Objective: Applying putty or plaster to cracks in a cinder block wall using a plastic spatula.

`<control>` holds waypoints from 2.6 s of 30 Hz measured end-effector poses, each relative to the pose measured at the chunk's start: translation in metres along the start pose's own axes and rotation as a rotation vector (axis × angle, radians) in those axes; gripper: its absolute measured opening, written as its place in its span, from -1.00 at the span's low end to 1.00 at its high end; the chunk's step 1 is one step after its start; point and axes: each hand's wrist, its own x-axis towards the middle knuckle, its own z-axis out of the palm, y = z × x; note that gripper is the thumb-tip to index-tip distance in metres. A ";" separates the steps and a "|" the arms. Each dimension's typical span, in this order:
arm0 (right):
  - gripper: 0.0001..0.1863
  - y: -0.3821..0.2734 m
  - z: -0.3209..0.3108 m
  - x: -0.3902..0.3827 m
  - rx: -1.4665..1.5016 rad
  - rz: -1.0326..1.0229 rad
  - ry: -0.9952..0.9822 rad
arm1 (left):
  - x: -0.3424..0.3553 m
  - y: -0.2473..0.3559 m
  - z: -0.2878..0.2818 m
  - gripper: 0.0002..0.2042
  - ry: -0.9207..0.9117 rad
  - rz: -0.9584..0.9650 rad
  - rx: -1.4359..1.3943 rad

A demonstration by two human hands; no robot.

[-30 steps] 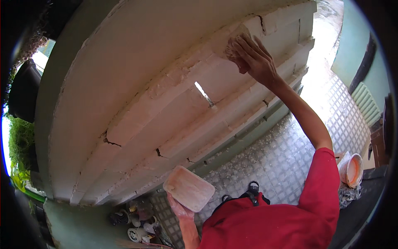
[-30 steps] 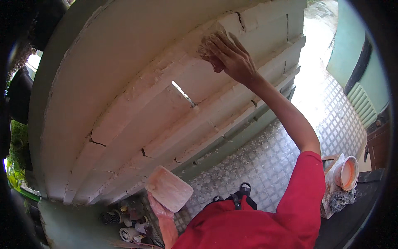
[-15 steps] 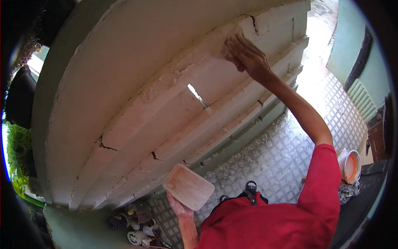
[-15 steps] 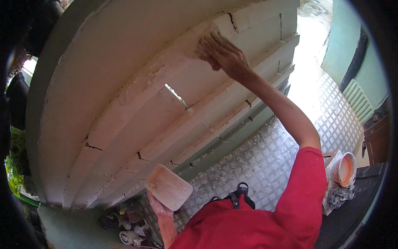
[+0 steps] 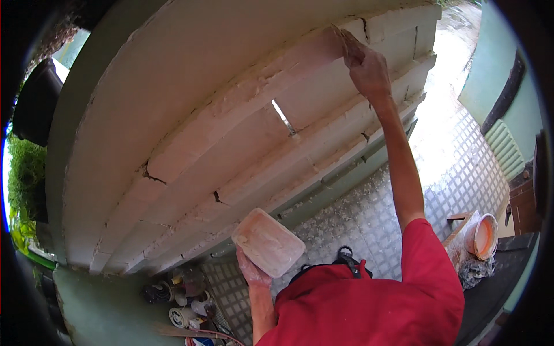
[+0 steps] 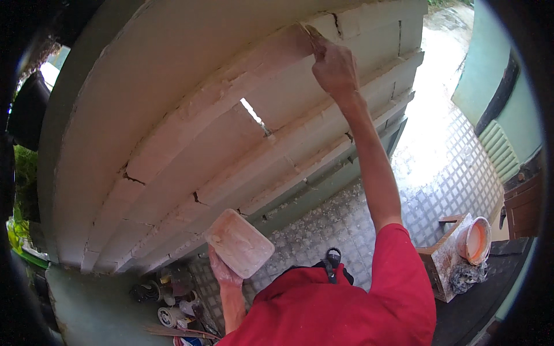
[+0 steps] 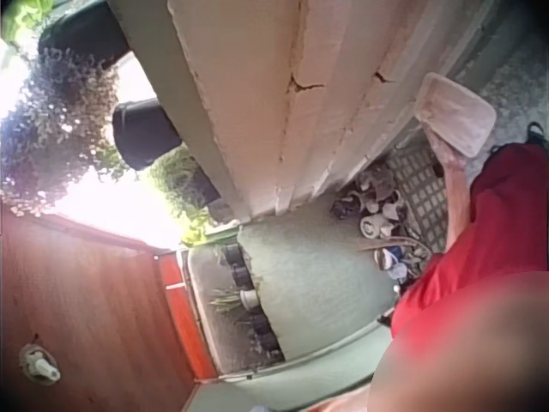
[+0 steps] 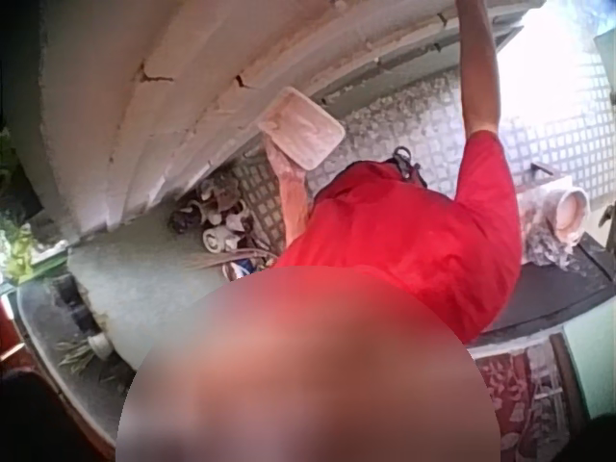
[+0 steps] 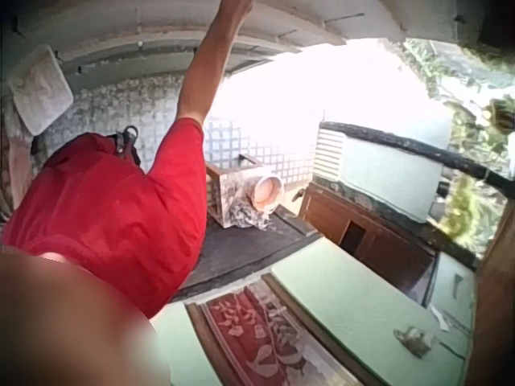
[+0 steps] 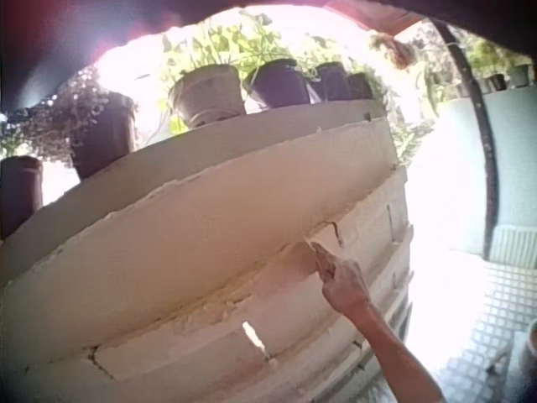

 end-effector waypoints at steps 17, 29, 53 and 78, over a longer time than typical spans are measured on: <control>-0.37 -0.116 0.048 -0.071 -0.093 -0.035 -0.059 | -0.003 0.029 -0.046 -0.42 0.016 -0.069 -0.048; -0.39 -0.215 0.094 -0.140 -0.103 -0.082 -0.042 | -0.012 0.082 -0.113 -0.43 -0.043 -0.045 -0.118; -0.50 -0.047 0.004 -0.061 0.166 -0.227 0.017 | -0.028 0.065 -0.070 -0.41 -0.030 0.032 -0.015; -0.38 0.078 0.056 0.016 -0.028 -0.680 0.301 | -0.030 -0.018 0.007 -0.38 0.044 0.078 0.098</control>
